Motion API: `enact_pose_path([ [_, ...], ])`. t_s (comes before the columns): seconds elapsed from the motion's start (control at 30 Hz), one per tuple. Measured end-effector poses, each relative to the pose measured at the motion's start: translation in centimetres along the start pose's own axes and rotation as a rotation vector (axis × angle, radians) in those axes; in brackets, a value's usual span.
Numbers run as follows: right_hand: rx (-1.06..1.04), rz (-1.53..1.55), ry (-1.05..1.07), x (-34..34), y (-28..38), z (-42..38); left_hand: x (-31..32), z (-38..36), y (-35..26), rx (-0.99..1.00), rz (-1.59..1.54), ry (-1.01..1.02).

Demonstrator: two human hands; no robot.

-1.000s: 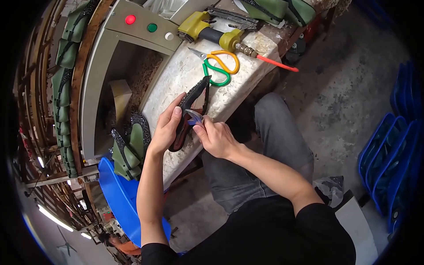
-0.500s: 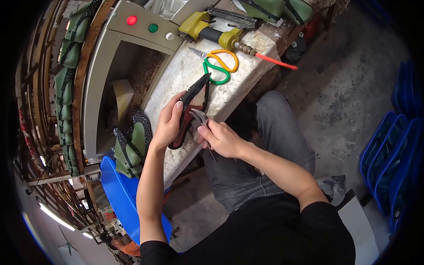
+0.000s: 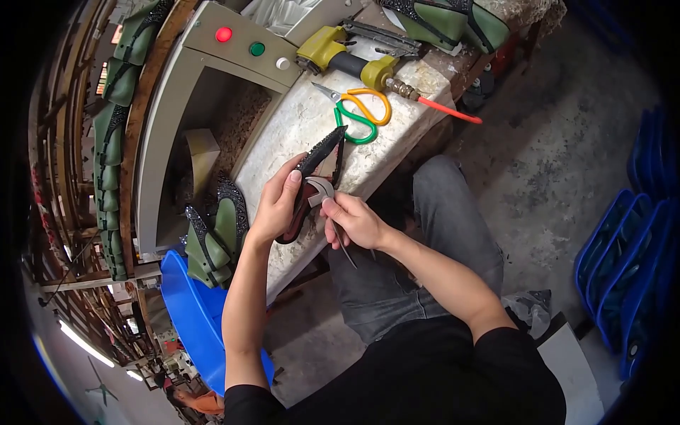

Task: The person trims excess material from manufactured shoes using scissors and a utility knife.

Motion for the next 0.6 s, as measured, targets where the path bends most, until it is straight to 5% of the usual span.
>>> enact_pose_path([
  [0.07,-0.056,-0.068,-0.021,0.3,-0.3,0.2,-0.2,0.0,-0.2,-0.005,-0.025,0.006],
  [0.2,-0.687,-1.027,-0.331,0.6,0.0,-0.3,0.2,-0.1,-1.3,0.014,0.187,-0.020],
  [0.23,-0.686,-1.028,-0.325,0.7,0.0,-0.5,0.3,-0.4,-1.0,0.010,0.185,-0.024],
  [0.37,-0.213,-0.395,-0.109,0.6,0.1,-0.4,0.7,-0.6,0.5,0.185,0.405,-0.144],
  [0.53,-0.149,-0.448,-0.097,0.7,2.1,-2.0,0.3,-0.2,1.0,0.173,0.133,-0.013],
  [0.6,0.120,-0.315,-0.176,0.8,3.9,-4.4,1.0,-0.5,0.8,0.210,0.279,-0.086],
])
Point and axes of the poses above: each hand's wrist, its own z-axis towards the middle knuckle, its own x-axis out of the palm, y = z × x, the point moved 3 cm from there along z, towards the middle knuckle, and after that the axes turned 10 degrees about -y, right-handed, at the moved point
